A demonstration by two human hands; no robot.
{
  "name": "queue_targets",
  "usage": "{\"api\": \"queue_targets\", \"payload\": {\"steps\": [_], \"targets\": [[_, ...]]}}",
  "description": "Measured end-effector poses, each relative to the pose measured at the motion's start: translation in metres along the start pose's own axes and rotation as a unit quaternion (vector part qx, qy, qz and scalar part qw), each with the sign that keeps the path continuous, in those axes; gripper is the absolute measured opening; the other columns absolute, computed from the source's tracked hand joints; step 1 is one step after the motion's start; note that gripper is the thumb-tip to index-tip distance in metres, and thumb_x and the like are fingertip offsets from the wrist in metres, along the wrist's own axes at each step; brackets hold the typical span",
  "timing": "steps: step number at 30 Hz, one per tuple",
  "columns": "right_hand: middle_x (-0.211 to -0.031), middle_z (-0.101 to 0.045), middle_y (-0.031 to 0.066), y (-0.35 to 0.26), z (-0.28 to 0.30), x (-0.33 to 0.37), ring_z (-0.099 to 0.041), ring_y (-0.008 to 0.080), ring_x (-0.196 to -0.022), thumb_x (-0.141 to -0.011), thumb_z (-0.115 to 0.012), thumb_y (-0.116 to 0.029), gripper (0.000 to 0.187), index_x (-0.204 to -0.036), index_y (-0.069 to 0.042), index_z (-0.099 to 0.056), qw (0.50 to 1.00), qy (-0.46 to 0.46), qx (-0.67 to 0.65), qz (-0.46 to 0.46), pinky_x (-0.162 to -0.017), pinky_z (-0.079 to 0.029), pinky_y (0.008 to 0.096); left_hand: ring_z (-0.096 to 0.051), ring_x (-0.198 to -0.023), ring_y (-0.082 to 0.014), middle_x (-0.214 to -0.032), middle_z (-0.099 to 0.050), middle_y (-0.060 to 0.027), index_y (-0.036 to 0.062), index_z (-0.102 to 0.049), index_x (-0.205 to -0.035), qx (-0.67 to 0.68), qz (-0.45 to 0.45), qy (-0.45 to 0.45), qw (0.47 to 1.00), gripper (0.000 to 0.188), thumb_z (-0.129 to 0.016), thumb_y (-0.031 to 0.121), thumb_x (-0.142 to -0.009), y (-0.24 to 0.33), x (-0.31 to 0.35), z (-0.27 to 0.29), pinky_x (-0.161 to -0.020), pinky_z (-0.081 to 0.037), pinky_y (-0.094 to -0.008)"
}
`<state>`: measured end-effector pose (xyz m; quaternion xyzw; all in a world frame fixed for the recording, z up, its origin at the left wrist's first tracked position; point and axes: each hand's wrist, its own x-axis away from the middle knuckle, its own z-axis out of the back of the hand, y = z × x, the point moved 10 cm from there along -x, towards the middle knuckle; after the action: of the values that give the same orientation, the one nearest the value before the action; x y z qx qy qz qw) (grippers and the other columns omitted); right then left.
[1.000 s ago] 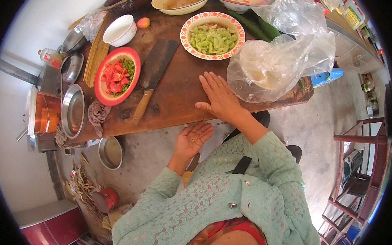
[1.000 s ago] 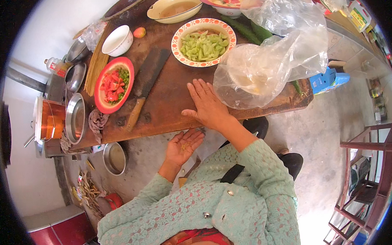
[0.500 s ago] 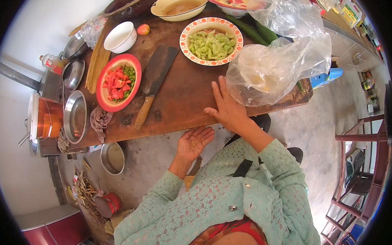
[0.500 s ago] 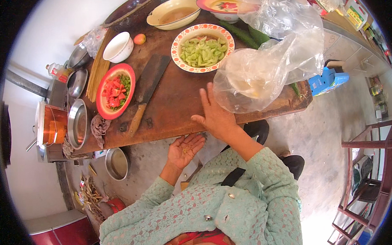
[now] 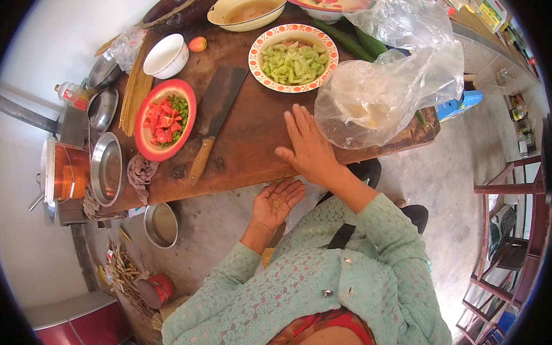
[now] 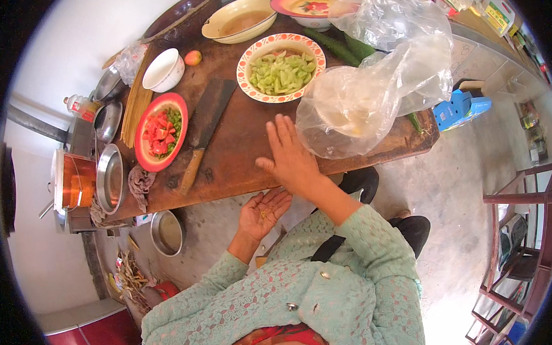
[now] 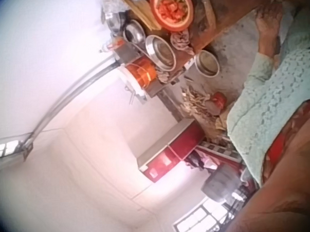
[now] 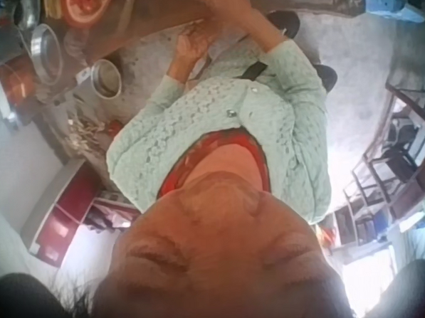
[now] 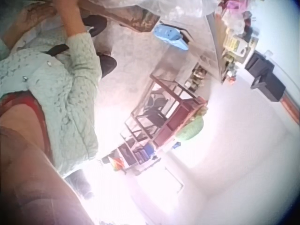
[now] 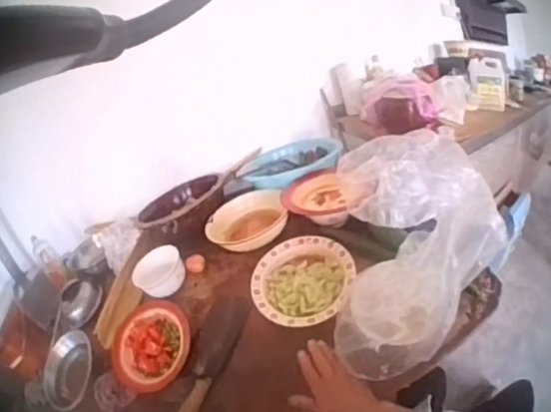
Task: The person pours a yellow granular substance from a plastic bag into a white bowl, then carries the bowl outside and sprinkles the contents into a metal pot. The person also handles a plastic bag and a bowl during the process.
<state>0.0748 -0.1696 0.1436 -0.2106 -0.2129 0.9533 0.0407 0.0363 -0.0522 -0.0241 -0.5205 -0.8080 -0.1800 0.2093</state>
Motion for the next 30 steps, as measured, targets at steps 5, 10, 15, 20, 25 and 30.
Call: {"api": "queue_targets", "payload": {"steps": [5, 10, 15, 20, 25, 30], "targets": [[-0.141, -0.032, 0.0203, -0.036, -0.043, 0.029, -0.027, 0.0352, -0.133, -0.087, -0.049, -0.044, 0.065, -0.132, 0.001, -0.037, 0.982, -0.079, -0.076, 0.151, -0.109, -0.022, 0.0462, -0.051, -0.113, -0.0381, -0.119, -0.053, -0.0247, -0.0079, -0.049, -0.116, 0.114, 0.037, -0.107, 0.987, 0.041, -0.032, 0.023, -0.094, 0.003, -0.006, 0.011, -0.1, -0.039, -0.0476], [-0.139, -0.035, 0.0206, -0.068, -0.035, 0.073, -0.029, 0.0359, -0.131, -0.088, -0.046, -0.047, 0.065, -0.131, 0.002, -0.038, 0.932, -0.22, -0.184, 0.22, -0.108, -0.022, 0.047, -0.053, -0.11, -0.0361, -0.114, -0.056, -0.0237, -0.0077, -0.051, -0.113, -0.013, -0.023, -0.04, 0.999, 0.042, -0.031, 0.024, -0.094, 0.005, -0.003, 0.006, -0.099, -0.041, -0.0462], [-0.138, -0.035, 0.0231, -0.001, -0.01, 0.007, -0.029, 0.0387, -0.13, -0.089, -0.043, -0.049, 0.069, -0.132, 0.003, -0.036, 0.999, -0.005, -0.005, 0.033, -0.108, -0.023, 0.0476, -0.052, -0.111, -0.0368, -0.114, -0.057, -0.0224, -0.0066, -0.052, -0.114, -0.029, -0.013, 0.005, 0.999, 0.041, -0.032, 0.023, -0.094, 0.003, -0.003, 0.003, -0.101, -0.039, -0.0493], [-0.136, -0.037, 0.0232, 0.0, -0.023, 0.005, -0.031, 0.0392, -0.129, -0.088, -0.044, -0.049, 0.068, -0.131, 0.003, -0.038, 0.999, 0.025, 0.042, -0.002, -0.107, -0.025, 0.0481, -0.05, -0.114, -0.0371, -0.117, -0.055, -0.0184, -0.0027, -0.052, -0.116, 0.009, -0.012, -0.049, 0.999, 0.038, -0.035, 0.023, -0.094, 0.006, -0.007, 0.013, -0.101, -0.038, -0.0501], [-0.133, -0.041, 0.0214, -0.076, -0.043, 0.077, -0.034, 0.0367, -0.128, -0.088, -0.047, -0.045, 0.063, -0.129, 0.002, -0.04, 0.957, -0.156, -0.158, 0.188, -0.106, -0.026, 0.048, -0.049, -0.115, -0.0351, -0.117, -0.054, -0.0157, -0.0006, -0.053, -0.111, -0.157, -0.179, -0.016, 0.971, 0.034, -0.036, 0.022, -0.093, 0.025, 0.017, -0.006, -0.101, -0.038, -0.0506], [-0.135, -0.039, 0.022, -0.027, -0.016, 0.023, -0.032, 0.0356, -0.13, -0.088, -0.047, -0.047, 0.065, -0.13, 0.002, -0.04, 0.99, -0.036, -0.065, 0.118, -0.108, -0.023, 0.0466, -0.045, -0.12, -0.0352, -0.127, -0.049, -0.0196, -0.0015, -0.051, -0.117, 0.033, -0.023, -0.109, 0.993, 0.038, -0.035, 0.023, -0.093, 0.016, -0.001, 0.027, -0.102, -0.037, -0.0497]]}}
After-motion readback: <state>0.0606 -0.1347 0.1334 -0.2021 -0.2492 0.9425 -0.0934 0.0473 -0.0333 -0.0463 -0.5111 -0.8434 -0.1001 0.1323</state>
